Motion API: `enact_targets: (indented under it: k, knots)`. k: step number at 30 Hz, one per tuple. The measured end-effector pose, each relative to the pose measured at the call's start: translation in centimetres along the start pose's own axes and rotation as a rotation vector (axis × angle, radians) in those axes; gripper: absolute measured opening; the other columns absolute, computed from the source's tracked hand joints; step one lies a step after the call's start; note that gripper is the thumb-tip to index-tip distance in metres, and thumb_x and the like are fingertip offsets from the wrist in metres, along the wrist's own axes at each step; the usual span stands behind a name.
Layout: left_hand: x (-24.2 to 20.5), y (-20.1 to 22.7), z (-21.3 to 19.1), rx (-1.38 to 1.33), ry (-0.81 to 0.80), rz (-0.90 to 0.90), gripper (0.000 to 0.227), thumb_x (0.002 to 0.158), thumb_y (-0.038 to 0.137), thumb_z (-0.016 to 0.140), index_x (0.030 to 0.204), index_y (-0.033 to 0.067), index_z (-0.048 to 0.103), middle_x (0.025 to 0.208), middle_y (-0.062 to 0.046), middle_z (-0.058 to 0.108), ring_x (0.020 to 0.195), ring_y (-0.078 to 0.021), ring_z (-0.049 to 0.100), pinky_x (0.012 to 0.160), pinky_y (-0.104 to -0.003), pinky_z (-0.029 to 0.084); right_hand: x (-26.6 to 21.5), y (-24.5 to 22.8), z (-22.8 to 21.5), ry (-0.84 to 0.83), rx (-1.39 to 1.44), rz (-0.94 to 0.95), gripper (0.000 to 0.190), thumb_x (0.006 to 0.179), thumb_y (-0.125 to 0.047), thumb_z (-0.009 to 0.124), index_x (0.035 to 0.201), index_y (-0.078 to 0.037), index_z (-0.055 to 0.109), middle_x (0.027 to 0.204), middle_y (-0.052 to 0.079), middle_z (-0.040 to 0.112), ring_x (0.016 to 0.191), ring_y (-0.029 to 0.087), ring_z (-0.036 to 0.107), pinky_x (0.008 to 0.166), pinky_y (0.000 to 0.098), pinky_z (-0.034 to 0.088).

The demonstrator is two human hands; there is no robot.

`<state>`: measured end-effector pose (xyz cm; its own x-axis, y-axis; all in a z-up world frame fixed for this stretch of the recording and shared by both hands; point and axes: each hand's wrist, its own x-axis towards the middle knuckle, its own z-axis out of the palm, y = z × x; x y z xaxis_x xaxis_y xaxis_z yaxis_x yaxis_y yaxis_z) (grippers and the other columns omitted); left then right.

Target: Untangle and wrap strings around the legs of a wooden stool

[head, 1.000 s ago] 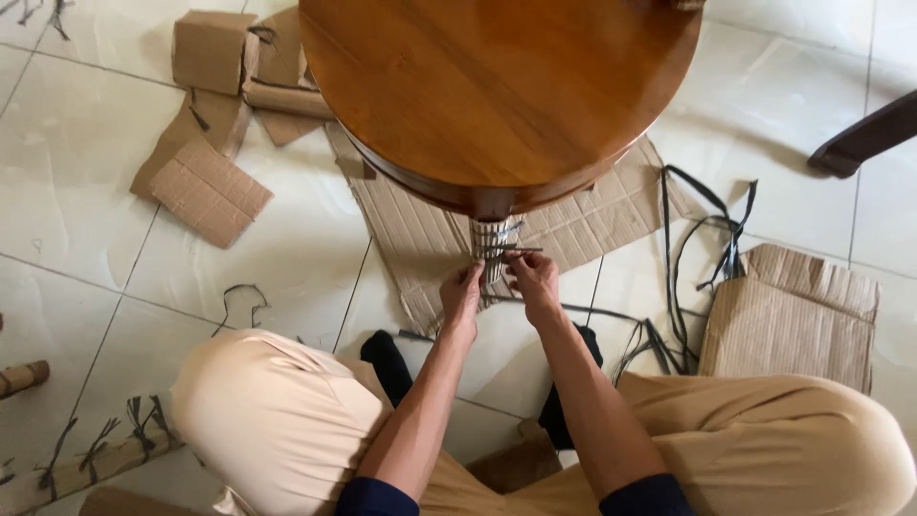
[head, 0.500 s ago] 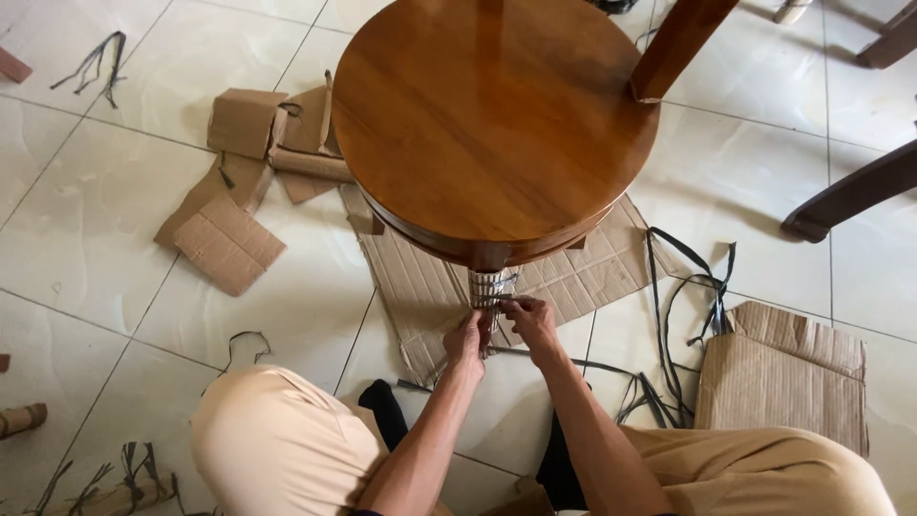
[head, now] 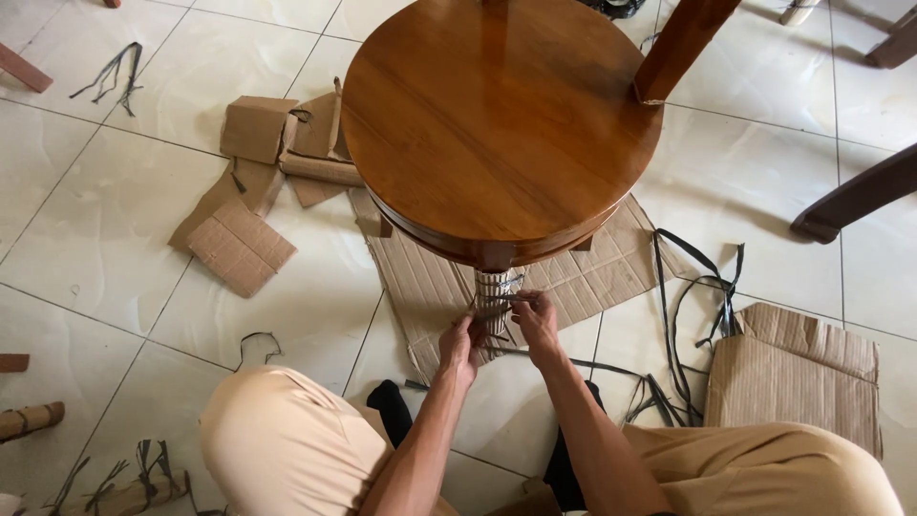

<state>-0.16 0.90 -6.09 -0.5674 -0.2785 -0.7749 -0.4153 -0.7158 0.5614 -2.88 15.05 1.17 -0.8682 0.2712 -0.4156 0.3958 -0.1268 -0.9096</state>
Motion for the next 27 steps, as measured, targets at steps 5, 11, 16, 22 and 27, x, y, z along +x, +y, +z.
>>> enact_targets:
  k: [5,11,16,22,27]
  knots:
    - [1.1,-0.2,-1.0,0.151,-0.061,0.055,0.041,0.088,0.036,0.082,0.121,0.0135,0.07,0.109,-0.007,0.072,0.099,-0.0199,0.066,0.083,-0.036,0.051,1.1,1.8,-1.2,-0.086,0.092,0.107,0.026,0.086,-0.018,0.074,0.104,0.001,0.074,0.082,0.009,0.067,0.074,0.016,0.063,0.073,0.03,0.06]
    - [-1.0,-0.4,-1.1,0.367,-0.03,0.318,0.03,0.085,0.032,0.085,0.099,0.0063,0.078,0.081,-0.011,0.076,0.07,-0.0171,0.072,0.059,-0.028,0.057,1.6,2.1,-1.6,-0.085,0.138,0.14,0.027,0.091,-0.02,0.071,0.103,0.004,0.072,0.082,0.013,0.069,0.073,0.019,0.069,0.072,0.0339,0.062]
    - [-0.5,-0.9,-1.3,0.438,-0.02,0.477,0.022,0.087,0.03,0.08,0.094,0.009,0.08,0.08,-0.01,0.073,0.076,-0.0173,0.066,0.068,-0.035,0.054,-0.4,1.1,-1.2,-0.036,0.083,0.076,0.022,0.094,-0.017,0.065,0.105,0.001,0.069,0.075,0.011,0.065,0.063,0.015,0.061,0.057,0.0289,0.054]
    - [-3.3,-1.1,0.1,0.639,0.053,0.567,0.024,0.092,0.04,0.065,0.097,0.0177,0.072,0.091,-0.008,0.075,0.092,-0.0289,0.073,0.084,-0.042,0.053,-1.6,1.7,-1.1,0.112,-0.278,-0.092,0.02,0.095,-0.028,0.058,0.107,-0.017,0.069,0.077,0.007,0.068,0.077,0.021,0.062,0.074,0.0397,0.05]
    - [-7.1,-1.0,1.9,0.751,0.054,0.715,0.019,0.097,0.035,0.057,0.102,0.02,0.068,0.095,-0.011,0.074,0.098,-0.0369,0.073,0.085,-0.045,0.055,-4.0,0.6,0.0,0.094,-0.301,-0.151,0.019,0.094,-0.025,0.053,0.1,-0.013,0.067,0.074,0.015,0.068,0.079,0.031,0.065,0.079,0.0461,0.049]
